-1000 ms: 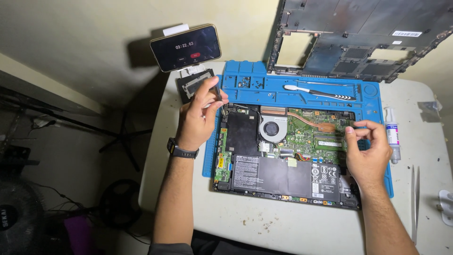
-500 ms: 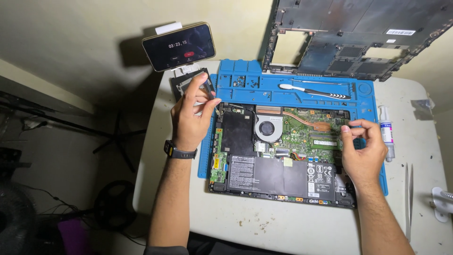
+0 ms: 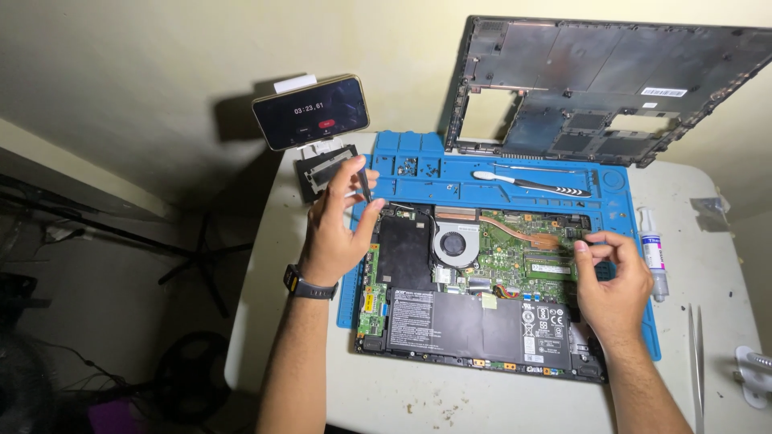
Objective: Disassembling a laptop by prying open the outer casing and removing internal panels to access the hardware.
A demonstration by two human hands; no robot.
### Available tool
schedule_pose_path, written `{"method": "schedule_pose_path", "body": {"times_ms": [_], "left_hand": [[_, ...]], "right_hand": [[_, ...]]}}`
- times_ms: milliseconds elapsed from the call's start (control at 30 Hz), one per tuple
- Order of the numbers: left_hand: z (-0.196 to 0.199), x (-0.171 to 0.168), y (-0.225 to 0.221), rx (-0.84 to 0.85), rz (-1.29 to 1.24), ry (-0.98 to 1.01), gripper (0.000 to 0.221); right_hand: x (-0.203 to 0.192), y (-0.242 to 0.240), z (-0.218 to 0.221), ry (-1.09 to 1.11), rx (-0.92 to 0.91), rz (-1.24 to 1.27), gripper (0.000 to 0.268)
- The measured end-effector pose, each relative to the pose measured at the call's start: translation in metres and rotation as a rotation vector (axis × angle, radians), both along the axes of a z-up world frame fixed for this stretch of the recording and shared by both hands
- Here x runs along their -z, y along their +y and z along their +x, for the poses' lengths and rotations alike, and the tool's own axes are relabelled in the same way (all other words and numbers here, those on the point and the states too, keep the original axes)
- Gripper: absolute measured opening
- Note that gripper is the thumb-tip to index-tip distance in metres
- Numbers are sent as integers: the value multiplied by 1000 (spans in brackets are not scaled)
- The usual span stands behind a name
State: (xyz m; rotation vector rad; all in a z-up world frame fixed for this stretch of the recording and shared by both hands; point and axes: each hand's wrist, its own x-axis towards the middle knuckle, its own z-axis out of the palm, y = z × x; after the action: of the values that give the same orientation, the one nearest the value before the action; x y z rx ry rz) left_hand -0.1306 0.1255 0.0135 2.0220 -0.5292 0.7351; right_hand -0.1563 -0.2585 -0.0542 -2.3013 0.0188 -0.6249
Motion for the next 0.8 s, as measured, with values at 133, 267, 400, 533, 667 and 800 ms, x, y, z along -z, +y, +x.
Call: {"method": "schedule_pose_path", "body": {"times_ms": [133, 267, 400, 533, 667, 800], "left_hand": [[1, 3, 2, 90, 13, 40, 54], [5, 6, 4, -17, 14, -19, 56], [8, 11, 3, -122, 43, -98, 57], [13, 24, 5, -192, 43, -125, 65], [5, 7, 2, -58, -44, -20, 64], [5, 8, 3, 111, -114, 90, 62]], "right_hand": [[2, -1, 2, 3, 4, -22, 13], [3, -2, 4, 1, 5, -30, 11], [0, 0, 4, -17, -10, -10, 10], [4, -2, 6, 26, 36, -25, 11], [7, -5, 8, -9, 15, -15, 9], [10, -7, 9, -46, -6, -9, 8]]}}
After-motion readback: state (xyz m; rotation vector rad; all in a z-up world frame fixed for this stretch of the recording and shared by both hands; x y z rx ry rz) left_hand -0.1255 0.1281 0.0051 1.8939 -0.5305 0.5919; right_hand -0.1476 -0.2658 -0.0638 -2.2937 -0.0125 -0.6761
